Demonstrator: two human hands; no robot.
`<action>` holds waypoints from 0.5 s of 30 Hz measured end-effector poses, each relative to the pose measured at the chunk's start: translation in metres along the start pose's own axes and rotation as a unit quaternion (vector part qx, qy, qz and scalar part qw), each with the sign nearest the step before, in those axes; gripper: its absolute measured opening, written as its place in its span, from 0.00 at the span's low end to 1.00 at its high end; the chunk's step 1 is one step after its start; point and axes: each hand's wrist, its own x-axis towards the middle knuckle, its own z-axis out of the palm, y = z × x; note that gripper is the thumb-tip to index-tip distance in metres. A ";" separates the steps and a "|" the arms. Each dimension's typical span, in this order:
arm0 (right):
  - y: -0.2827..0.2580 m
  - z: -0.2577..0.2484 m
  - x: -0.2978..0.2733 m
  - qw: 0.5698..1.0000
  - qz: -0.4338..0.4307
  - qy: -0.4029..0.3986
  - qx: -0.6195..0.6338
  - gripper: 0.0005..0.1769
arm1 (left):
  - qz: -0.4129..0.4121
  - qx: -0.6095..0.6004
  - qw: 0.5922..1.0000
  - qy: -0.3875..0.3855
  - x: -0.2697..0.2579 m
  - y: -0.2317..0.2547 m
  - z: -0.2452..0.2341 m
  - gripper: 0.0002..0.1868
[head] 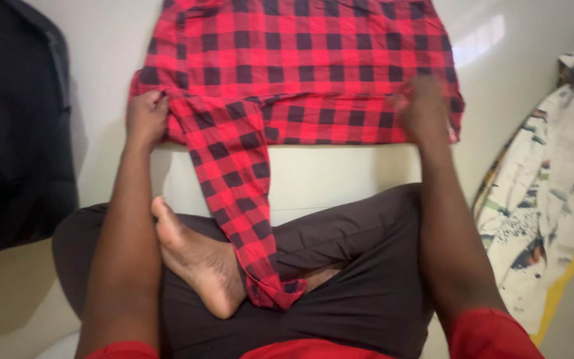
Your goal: The person smooths out a red and black checkered shirt on the floor, fastens several buttons along the front, and begins folding the sleeves and the body of the garment.
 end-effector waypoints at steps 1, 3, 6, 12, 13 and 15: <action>-0.045 0.007 -0.008 0.993 -0.008 -0.120 -0.003 0.07 | 0.009 -0.005 1.000 0.003 -0.001 -0.003 0.003 0.11; -0.153 0.010 -0.057 0.838 0.034 -0.424 0.342 0.39 | 0.015 0.005 1.000 0.005 0.002 -0.007 0.005 0.12; -0.284 -0.045 -0.135 0.696 -0.394 -0.505 0.325 0.45 | 0.003 0.044 0.999 0.032 -0.002 -0.003 0.007 0.13; -0.309 -0.042 -0.113 0.650 -0.442 -0.507 0.355 0.32 | -0.037 0.033 0.998 0.038 -0.006 0.009 0.007 0.14; -0.307 -0.028 -0.101 0.609 -0.433 -0.547 0.379 0.19 | -0.035 0.029 0.998 0.042 -0.006 0.011 0.006 0.14; -0.283 -0.011 -0.066 0.552 -0.360 -0.566 0.495 0.06 | -0.040 0.024 0.998 0.043 -0.006 0.014 0.006 0.12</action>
